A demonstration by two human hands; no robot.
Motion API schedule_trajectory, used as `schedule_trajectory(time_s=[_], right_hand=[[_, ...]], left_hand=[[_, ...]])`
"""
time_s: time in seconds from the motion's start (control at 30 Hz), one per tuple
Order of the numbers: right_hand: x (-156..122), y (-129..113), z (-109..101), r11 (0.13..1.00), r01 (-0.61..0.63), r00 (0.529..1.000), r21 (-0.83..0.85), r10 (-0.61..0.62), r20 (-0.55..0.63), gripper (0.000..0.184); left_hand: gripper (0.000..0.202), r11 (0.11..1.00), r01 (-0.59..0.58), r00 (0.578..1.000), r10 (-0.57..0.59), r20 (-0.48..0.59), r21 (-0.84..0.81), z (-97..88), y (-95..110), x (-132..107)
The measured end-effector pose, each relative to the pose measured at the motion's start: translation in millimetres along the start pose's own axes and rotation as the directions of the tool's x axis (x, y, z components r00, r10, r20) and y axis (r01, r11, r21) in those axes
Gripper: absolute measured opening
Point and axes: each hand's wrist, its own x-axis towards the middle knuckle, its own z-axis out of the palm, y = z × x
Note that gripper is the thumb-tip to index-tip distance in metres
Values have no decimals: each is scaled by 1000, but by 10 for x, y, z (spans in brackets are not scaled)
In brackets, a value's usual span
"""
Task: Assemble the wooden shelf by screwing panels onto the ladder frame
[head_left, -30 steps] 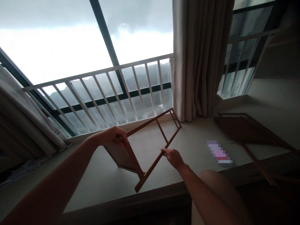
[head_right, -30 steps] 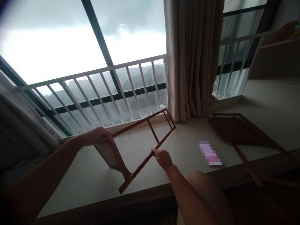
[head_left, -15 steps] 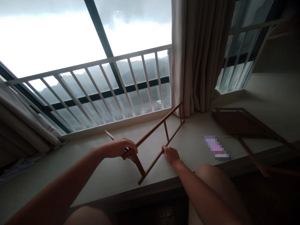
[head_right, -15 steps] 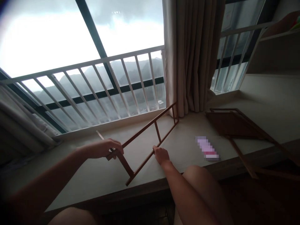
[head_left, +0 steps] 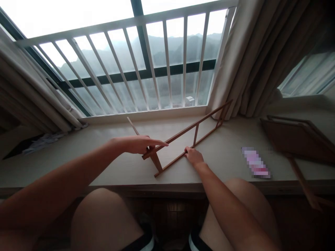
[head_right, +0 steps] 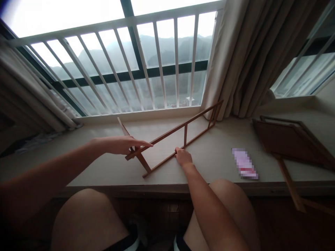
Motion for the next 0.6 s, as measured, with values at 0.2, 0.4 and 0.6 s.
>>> schedule_trajectory(time_s=[0.2,0.4,0.6], right_hand=[[5,6,59,1000,-10,1000,24,10,-3,29],[-57,-7,63,999,1,1000,38,-1,-6,38],[-140,-148,59,988,46,985,148,-20,-174,37]], left_hand=[[75,994,-63,998,62,22,89,6,-80,-35],[67,976,-53,958,110,-266,210,84,-118,-433],[42,960,273,511,-196,-837,-58,741,-442,-1147]])
